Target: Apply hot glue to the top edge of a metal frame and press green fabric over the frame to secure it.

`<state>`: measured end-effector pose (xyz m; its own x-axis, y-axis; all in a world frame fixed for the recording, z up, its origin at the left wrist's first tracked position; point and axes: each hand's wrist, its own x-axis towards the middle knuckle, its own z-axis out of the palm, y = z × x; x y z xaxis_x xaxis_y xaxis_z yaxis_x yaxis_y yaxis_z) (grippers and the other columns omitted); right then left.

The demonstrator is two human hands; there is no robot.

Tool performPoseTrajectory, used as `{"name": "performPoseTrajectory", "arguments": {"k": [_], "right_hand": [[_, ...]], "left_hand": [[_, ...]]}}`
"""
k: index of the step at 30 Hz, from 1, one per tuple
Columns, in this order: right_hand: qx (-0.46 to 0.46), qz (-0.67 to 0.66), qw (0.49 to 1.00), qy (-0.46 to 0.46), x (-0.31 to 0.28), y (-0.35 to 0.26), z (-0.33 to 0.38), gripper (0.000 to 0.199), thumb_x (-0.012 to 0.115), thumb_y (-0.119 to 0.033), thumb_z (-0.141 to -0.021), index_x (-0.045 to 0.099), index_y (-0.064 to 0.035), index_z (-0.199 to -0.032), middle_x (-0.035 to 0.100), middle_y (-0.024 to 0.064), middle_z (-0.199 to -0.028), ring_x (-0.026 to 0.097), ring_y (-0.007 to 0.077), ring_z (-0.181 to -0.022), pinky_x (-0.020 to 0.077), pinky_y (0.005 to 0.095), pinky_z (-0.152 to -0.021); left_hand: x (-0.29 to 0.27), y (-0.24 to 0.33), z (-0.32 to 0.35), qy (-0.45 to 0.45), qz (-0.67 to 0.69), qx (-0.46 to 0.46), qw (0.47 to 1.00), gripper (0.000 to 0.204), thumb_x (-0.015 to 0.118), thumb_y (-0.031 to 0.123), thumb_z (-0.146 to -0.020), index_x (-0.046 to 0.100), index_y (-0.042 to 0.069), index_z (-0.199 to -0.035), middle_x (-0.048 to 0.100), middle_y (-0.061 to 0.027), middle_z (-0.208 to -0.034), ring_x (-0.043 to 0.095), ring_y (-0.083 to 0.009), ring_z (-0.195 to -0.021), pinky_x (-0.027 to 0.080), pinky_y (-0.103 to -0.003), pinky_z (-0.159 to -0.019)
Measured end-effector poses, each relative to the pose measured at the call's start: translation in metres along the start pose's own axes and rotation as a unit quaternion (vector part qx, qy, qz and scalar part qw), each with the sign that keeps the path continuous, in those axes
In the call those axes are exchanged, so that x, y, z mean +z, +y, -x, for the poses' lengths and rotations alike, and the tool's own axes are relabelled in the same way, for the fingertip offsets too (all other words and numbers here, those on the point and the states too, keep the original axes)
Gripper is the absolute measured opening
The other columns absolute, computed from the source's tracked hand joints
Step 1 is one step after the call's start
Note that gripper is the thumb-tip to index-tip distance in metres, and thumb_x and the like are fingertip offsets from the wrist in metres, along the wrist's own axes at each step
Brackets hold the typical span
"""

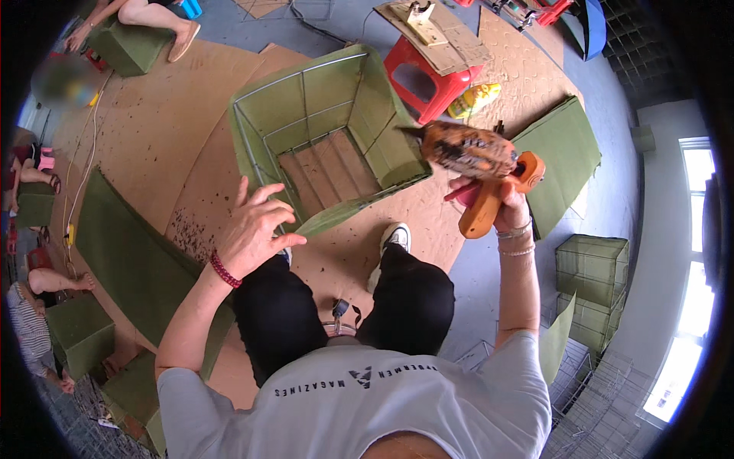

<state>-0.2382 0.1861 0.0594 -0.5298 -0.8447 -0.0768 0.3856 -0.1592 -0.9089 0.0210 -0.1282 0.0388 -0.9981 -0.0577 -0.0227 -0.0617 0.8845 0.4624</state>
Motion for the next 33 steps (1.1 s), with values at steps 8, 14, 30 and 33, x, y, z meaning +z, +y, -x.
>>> {"name": "performPoseTrajectory", "arguments": {"k": [8, 14, 30, 33], "right_hand": [[0.25, 0.002, 0.968, -0.036, 0.072, 0.023, -0.044, 0.088, 0.075, -0.051, -0.079, 0.039, 0.0045, -0.138, 0.06, 0.0237, -0.12, 0.064, 0.0342, -0.107, 0.0512, 0.0473, -0.097], [0.335, -0.014, 0.94, -0.058, 0.091, 0.031, -0.071, 0.077, 0.071, -0.046, -0.086, 0.041, 0.004, -0.137, 0.06, 0.0218, -0.121, 0.064, 0.0299, -0.106, 0.052, 0.0408, -0.094], [0.365, 0.197, 0.905, -0.091, 0.111, 0.025, -0.054, 0.053, 0.083, -0.03, -0.078, 0.061, -0.0032, -0.118, 0.069, 0.0055, -0.101, 0.065, 0.014, -0.095, 0.0545, 0.0281, -0.086], [0.377, 0.168, 0.907, -0.08, 0.114, 0.024, -0.055, 0.055, 0.081, -0.03, -0.08, 0.057, -0.0042, -0.122, 0.068, 0.0056, -0.103, 0.064, 0.0139, -0.095, 0.0544, 0.0288, -0.087]], "left_hand": [[0.004, -0.035, 0.013, 0.047, -0.007, 0.111, 0.993, 0.015, 0.074, 0.01, -0.073, 0.071, 0.01, -0.088, 0.067, -0.0005, -0.102, 0.057, -0.0178, -0.114, 0.02, -0.057, -0.118], [-0.007, -0.068, 0.003, 0.106, -0.027, 0.19, 0.976, 0.017, 0.069, 0.006, -0.072, 0.068, 0.003, -0.088, 0.065, -0.0074, -0.106, 0.06, -0.0226, -0.109, 0.044, -0.047, -0.104], [0.003, -0.087, -0.01, 0.174, -0.032, 0.204, 0.963, 0.012, 0.07, 0.003, -0.073, 0.07, -0.004, -0.084, 0.068, -0.0144, -0.101, 0.067, -0.028, -0.103, 0.056, -0.041, -0.086], [0.001, -0.086, -0.009, 0.175, -0.028, 0.203, 0.963, 0.012, 0.07, 0.003, -0.074, 0.07, -0.003, -0.084, 0.068, -0.0142, -0.1, 0.067, -0.028, -0.103, 0.056, -0.041, -0.087]]}}
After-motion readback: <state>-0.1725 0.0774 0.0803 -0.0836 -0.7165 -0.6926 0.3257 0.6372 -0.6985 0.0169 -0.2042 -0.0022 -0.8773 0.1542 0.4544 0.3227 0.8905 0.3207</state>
